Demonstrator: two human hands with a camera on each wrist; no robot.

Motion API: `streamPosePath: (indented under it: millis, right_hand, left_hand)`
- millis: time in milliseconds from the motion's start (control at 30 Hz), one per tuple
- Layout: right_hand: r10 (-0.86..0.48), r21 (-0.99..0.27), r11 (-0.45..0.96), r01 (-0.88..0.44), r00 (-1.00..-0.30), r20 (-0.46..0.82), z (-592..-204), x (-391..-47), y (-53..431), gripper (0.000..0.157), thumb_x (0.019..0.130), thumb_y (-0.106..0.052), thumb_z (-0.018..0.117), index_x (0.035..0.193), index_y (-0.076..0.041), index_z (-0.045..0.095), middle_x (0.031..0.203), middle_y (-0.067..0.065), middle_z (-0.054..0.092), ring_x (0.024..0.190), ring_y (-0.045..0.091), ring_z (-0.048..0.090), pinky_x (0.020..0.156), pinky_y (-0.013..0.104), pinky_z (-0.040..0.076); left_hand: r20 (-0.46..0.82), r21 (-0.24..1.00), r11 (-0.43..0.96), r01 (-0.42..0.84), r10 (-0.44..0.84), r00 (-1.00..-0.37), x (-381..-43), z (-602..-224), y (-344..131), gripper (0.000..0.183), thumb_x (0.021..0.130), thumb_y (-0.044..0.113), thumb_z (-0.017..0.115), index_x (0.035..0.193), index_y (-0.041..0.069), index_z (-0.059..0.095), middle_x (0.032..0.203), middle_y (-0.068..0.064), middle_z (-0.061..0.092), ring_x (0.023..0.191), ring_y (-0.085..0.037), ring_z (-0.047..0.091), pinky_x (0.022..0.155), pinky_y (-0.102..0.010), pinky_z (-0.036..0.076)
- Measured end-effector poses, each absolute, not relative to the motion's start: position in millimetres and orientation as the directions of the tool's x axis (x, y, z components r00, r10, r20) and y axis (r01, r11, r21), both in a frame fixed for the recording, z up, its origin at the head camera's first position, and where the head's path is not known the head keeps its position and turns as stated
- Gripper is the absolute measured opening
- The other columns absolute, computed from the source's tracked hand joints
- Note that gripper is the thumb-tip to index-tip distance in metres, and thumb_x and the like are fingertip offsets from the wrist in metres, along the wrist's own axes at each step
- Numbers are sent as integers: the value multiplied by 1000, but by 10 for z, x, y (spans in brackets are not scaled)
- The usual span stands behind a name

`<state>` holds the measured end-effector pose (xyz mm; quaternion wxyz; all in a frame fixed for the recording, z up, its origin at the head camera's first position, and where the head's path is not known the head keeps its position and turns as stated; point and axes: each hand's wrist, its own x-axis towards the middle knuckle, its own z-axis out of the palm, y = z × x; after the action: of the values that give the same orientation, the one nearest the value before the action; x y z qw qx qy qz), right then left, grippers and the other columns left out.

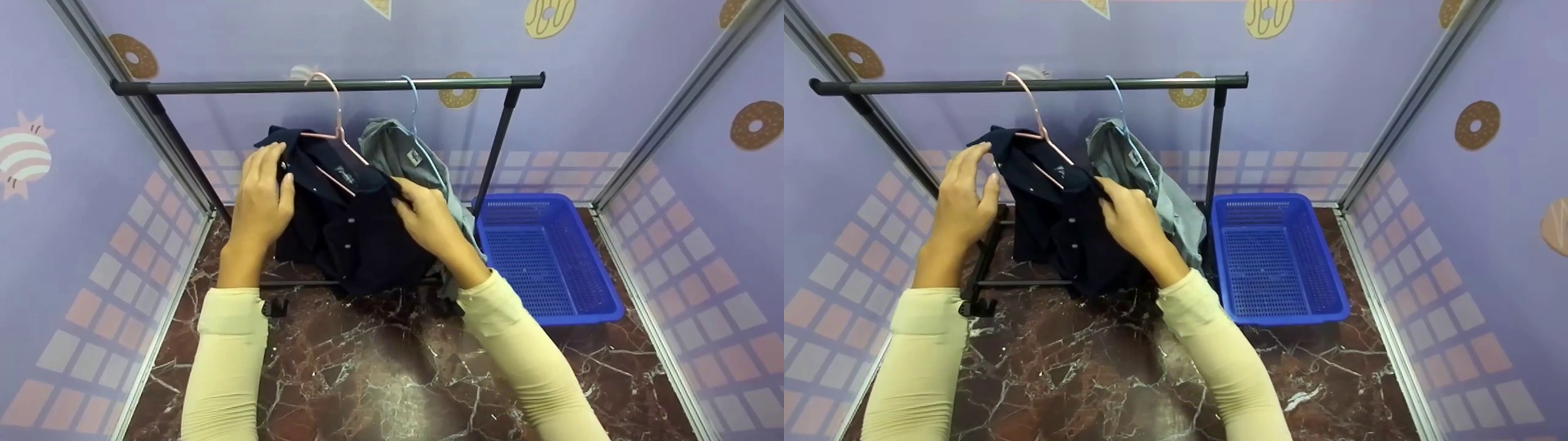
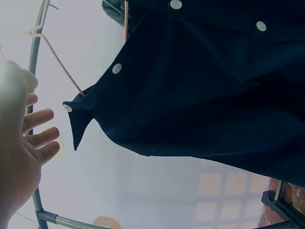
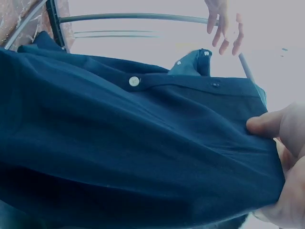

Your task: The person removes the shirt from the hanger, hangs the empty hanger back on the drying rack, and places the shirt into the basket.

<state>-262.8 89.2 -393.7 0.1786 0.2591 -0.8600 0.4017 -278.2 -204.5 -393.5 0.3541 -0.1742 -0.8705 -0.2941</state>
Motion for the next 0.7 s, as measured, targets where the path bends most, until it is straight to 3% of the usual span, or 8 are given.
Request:
streamPosePath:
  millis: [300, 700]
  right_hand:
    - [-362, -604, 494, -625, -780, 511, -3949, -2449, 1114, 33, 98, -1, 65, 130, -6, 70, 119, 11, 76, 112, 22, 71, 96, 41, 58]
    - [-436, -592, 454, -666, -746, 504, -4015, -2273, 1394, 36, 97, -1, 67, 132, -9, 71, 114, 6, 78, 90, 12, 65, 83, 36, 59]
  left_hand:
    - [751, 339, 747, 572, 151, -643, -2725, -3790, -2030, 46, 98, 2, 50, 143, -6, 53, 143, -27, 56, 138, -42, 48, 124, -46, 32]
    - [691, 371, 708, 601, 222, -687, -2614, -3668, -1976, 45, 98, 4, 52, 143, -3, 56, 141, -23, 60, 136, -38, 53, 122, -46, 35]
